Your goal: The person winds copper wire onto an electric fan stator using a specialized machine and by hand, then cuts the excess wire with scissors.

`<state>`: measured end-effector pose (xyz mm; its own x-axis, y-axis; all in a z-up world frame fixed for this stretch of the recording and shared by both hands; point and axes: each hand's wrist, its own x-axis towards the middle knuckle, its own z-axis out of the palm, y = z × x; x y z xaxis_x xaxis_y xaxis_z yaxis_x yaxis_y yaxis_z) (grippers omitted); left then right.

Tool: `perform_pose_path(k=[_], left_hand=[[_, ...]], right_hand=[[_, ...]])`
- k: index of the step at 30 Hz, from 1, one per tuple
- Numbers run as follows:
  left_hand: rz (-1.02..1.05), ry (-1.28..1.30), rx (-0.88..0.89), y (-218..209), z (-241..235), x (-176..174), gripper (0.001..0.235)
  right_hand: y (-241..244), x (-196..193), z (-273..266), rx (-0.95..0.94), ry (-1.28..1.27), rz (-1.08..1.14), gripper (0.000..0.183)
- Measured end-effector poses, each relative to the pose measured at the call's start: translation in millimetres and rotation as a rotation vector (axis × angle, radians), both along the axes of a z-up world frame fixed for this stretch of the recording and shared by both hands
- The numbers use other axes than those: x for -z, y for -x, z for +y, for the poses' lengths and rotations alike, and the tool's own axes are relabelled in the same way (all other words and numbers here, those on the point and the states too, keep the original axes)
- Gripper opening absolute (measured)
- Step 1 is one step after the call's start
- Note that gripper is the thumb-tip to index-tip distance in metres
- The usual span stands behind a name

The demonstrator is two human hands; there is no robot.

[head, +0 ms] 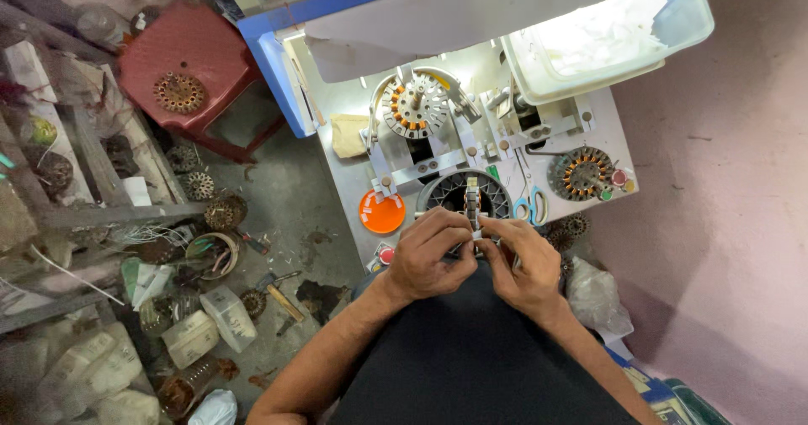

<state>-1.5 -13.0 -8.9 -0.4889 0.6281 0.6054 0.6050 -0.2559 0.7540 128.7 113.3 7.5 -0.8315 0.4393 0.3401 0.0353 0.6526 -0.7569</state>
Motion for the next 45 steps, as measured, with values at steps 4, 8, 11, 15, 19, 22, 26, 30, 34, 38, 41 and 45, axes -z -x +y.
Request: perform_pose_path(k=[4,8,11,15,19,22,26,30,34,38,41,45], left_hand=[[0.061,0.06,-0.001,3,-6,10,0.024],[-0.035,0.206,0.023,17,2,22,0.072],[-0.199,0.349,0.152,22,11,30,0.11],[-0.289,0.431,0.189,16,14,40,0.106],[-0.277,0.341,0.12,7,10,49,0.104],[-0.261,0.308,0.127,4,11,52,0.106],[-0.151,0.32,0.108,8,8,50,0.111],[-0.334,0.256,0.082,10,-2,49,0.074],[-0.685,0.247,-0.081,1,2,55,0.021],[-0.726,0.23,-0.051,-5,3,60,0.015],[-0.812,0.242,-0.049,-8,3,60,0.015],[-0.791,0.216,-0.042,-7,3,54,0.015]], right_hand=[[0,-3,6,-0.014,0.066,-0.101,0.023],[9,6,21,0.08,0.16,-0.133,0.019],[16,15,26,0.123,0.205,-0.197,0.017],[19,21,23,0.132,0.325,-0.226,0.013],[17,17,19,0.014,0.11,-0.155,0.012],[17,15,20,0.022,0.013,-0.171,0.012],[24,17,17,0.133,0.181,-0.263,0.009],[18,18,22,0.161,0.453,-0.341,0.012],[6,27,36,0.126,0.646,-0.234,0.028],[2,50,39,0.147,0.611,-0.185,0.012],[-3,60,42,0.084,0.636,-0.123,0.012],[-5,63,42,0.017,0.684,-0.068,0.016]])
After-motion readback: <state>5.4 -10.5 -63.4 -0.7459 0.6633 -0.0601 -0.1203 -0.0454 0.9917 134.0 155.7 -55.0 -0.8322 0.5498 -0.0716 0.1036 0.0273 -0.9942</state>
